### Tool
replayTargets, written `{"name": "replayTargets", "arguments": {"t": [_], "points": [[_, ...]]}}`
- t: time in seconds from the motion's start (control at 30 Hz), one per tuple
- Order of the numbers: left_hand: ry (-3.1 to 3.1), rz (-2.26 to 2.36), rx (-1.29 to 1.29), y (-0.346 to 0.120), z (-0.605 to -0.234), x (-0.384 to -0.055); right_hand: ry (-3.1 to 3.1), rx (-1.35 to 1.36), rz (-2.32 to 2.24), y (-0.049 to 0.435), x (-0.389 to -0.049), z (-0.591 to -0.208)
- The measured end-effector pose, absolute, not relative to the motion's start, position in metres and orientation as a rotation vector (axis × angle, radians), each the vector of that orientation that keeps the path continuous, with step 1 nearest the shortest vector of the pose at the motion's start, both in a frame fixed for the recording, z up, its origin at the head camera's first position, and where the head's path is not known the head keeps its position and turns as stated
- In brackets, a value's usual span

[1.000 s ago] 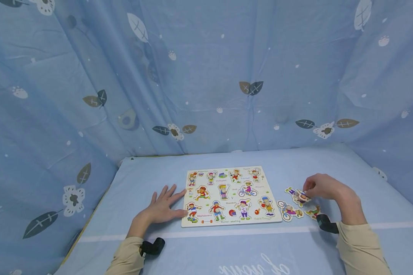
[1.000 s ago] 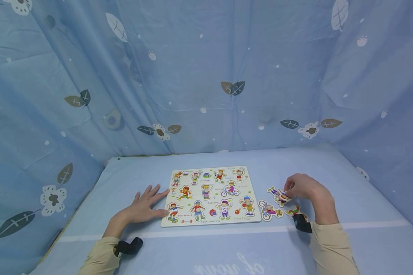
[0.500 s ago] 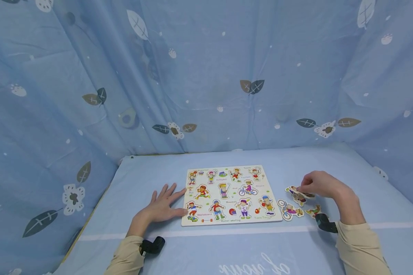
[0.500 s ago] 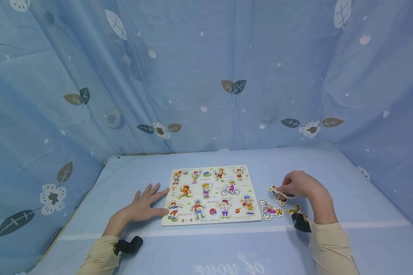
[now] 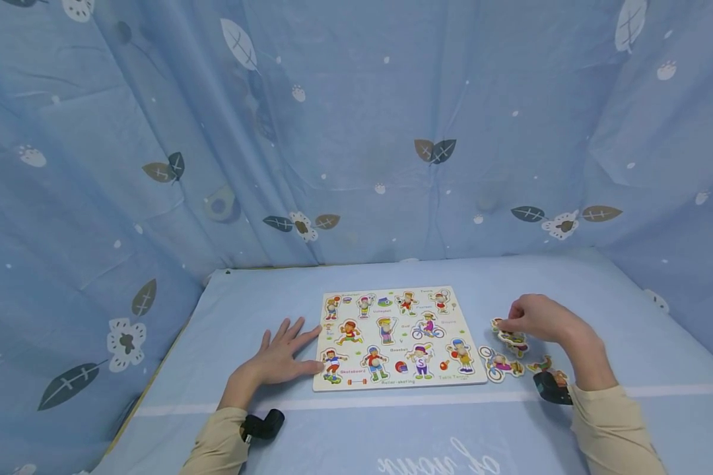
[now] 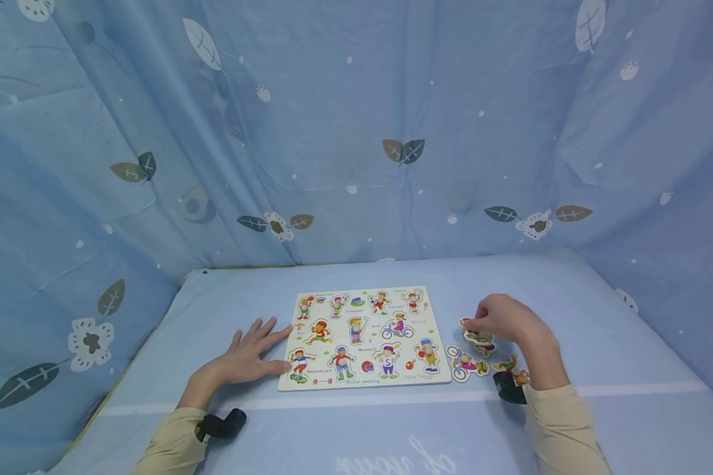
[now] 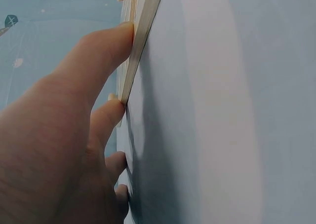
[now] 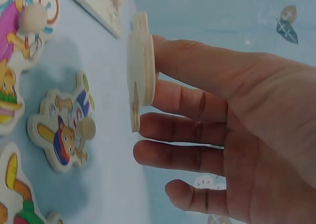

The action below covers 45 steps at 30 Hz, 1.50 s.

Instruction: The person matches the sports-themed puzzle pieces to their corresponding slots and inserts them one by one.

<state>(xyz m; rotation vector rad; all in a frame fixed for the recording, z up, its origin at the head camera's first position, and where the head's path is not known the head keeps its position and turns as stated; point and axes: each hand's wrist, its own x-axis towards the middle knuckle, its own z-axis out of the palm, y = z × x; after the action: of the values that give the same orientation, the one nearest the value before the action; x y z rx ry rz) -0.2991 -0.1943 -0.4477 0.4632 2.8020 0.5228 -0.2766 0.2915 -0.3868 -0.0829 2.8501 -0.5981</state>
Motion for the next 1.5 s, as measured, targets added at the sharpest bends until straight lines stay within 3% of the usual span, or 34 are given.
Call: {"name": "replayTargets", "arguments": {"t": [1.5], "points": [[2.803, 0.523, 0.451, -0.193, -0.449, -0.300, 3.025, -0.342, -0.533, 0.206, -0.282, -0.393]]}}
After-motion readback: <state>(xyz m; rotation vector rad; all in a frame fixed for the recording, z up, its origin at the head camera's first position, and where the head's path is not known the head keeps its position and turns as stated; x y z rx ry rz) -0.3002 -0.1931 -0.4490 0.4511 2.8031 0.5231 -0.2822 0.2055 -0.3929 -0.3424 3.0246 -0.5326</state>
